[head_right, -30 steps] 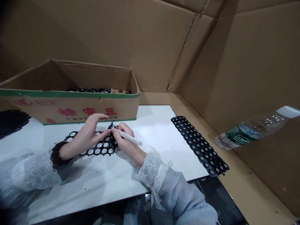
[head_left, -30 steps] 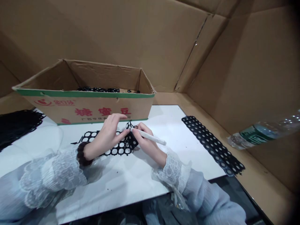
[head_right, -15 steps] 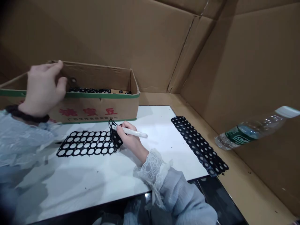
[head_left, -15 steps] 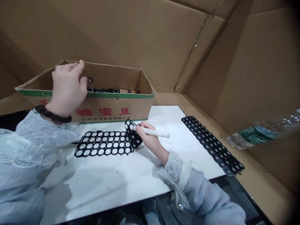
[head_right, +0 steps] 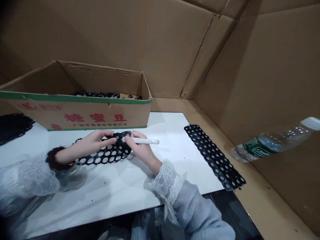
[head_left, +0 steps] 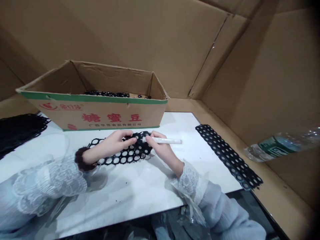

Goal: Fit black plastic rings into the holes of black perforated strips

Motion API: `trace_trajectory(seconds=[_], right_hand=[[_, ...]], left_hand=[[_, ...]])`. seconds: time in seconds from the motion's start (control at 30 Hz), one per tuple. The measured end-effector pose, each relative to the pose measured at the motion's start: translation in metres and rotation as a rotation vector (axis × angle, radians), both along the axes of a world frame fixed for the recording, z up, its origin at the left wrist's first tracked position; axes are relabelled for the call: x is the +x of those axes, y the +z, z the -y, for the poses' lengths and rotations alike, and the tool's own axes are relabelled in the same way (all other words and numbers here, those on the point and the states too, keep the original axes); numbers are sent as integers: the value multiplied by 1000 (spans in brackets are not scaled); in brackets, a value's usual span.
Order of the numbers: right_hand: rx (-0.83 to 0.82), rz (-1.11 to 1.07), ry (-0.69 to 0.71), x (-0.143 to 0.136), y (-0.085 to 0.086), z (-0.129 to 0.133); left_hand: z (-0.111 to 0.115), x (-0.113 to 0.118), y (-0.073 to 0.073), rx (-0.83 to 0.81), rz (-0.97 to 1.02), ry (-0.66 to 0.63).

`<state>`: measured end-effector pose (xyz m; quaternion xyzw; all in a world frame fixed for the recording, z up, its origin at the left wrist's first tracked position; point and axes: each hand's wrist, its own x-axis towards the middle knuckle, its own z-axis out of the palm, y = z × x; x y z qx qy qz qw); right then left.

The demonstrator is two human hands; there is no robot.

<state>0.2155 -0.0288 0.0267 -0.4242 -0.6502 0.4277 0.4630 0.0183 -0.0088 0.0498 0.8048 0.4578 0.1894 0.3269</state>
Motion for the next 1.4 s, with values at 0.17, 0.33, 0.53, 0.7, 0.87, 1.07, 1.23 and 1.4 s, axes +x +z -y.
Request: trace_trajectory(seconds=[0.17, 0.33, 0.53, 0.7, 0.87, 1.07, 1.23, 1.4], right_hand=[[8, 18, -39, -2, -2, 1], [23, 32, -62, -6, -5, 4], [163, 162, -76, -12, -14, 2], [224, 196, -165, -12, -16, -1], [161, 147, -114, -12, -13, 1], [132, 80, -88, -13, -13, 5], [122, 75, -73, -13, -13, 4], [97, 50, -176, -9, -14, 1]], left_hand=[[3, 6, -1, -151, 192, 138], [8, 9, -3, -244, 283, 193], [12, 7, -10, -243, 301, 135], [10, 5, -13, -377, 393, 88], [6, 9, -11, -254, 276, 60], [4, 6, -17, 269, 60, 184], [5, 5, -18, 410, -50, 123], [5, -5, 14, 641, -79, 278]])
